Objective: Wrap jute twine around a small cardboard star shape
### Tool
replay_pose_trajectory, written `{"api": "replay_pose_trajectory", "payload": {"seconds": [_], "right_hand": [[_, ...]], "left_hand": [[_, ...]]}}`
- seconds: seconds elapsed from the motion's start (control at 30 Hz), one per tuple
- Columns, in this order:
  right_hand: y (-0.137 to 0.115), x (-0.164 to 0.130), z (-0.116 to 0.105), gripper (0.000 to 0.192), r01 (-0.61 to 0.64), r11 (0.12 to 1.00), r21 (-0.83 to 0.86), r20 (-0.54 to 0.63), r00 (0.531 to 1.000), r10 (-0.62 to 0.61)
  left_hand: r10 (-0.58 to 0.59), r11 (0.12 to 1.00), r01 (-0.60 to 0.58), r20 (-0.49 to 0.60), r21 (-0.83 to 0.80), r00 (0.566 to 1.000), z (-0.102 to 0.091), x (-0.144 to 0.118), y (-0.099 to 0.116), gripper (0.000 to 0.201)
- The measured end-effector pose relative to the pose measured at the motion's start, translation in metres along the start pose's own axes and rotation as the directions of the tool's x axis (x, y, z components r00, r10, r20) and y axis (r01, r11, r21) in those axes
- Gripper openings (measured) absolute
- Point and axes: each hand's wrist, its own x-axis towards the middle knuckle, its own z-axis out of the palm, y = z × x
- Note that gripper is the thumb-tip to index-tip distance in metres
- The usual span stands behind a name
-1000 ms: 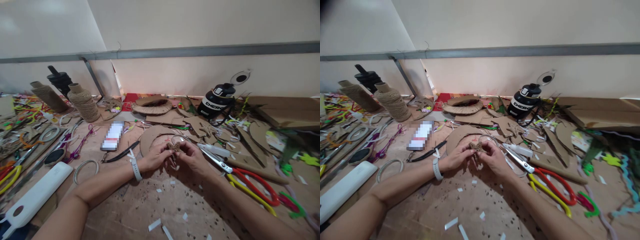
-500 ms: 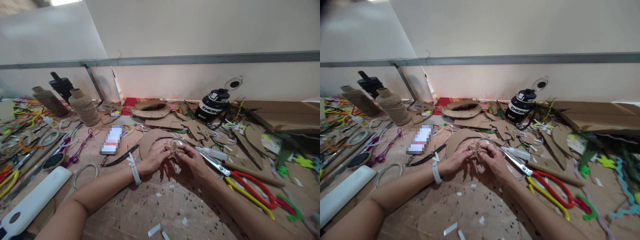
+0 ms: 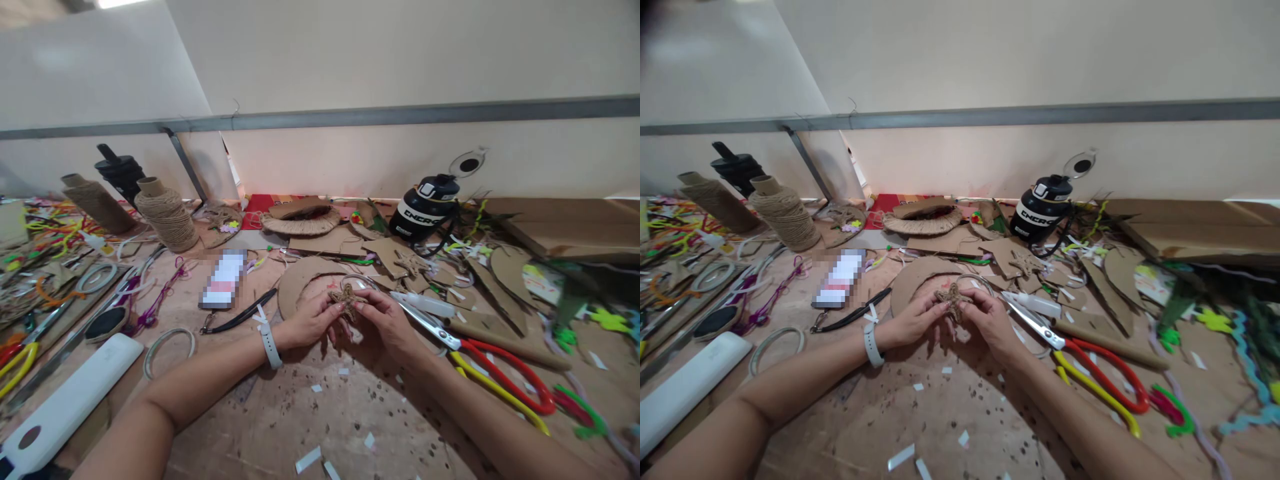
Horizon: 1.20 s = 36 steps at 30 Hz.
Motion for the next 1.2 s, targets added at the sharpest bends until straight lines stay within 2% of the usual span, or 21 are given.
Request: {"api": "replay_pose_trajectory", "payload": {"seconds": [0.2,0.37,0.5,0.67,0.73,0.9,1.03,1.2], "right_hand": [[0.0022,-0.0011,0.0048,0.025,0.006,0.999,0.053,-0.012,1.000,-0.006],[-0.0014,-0.0010,0.0046,0.025,0.001,0.998,0.055,0.008,1.000,-0.001],[-0.0066,-0.0021,0.0057,0.026,0.019,1.000,0.023,-0.001,1.000,-0.019],[-0.0041,-0.0028,0.0071,0.029,-0.011,0.999,0.052,-0.025,1.000,0.012],[-0.0014,-0.0025,0.0073,0.027,-0.018,0.998,0.060,-0.023,1.000,0.019],[0.0011,-0.0009,0.0082,0.027,0.031,1.000,0.000,-0.043,0.999,-0.031],[-0.0008,0.0008,0.0049,0.034,0.116,0.992,-0.046,-0.059,0.991,-0.119],[-0.0035,0.0006,0.0016,0.035,0.084,0.983,-0.166,-0.122,0.987,-0.105]], "left_hand": [[0.104,0.994,-0.101,-0.059,0.052,0.993,0.0037,0.0054,-0.0047,0.052],[0.059,0.998,-0.059,-0.014,-0.017,0.998,0.0052,0.0071,-0.0023,0.051],[0.077,0.997,-0.078,-0.062,-0.007,0.995,0.0055,0.0080,-0.0060,0.048],[0.062,0.998,-0.062,-0.035,-0.008,0.997,0.0062,0.0072,-0.0094,0.050],[0.080,0.997,-0.080,-0.029,-0.010,0.996,0.0060,0.0072,-0.0098,0.051],[0.168,0.985,-0.162,-0.101,0.065,0.981,0.0045,0.0089,-0.0079,0.049],[0.070,0.997,-0.072,-0.062,-0.029,0.996,0.0041,0.0081,-0.0018,0.057],[-0.037,0.982,0.032,-0.024,-0.187,0.999,0.0001,0.0057,-0.0014,0.059]]}}
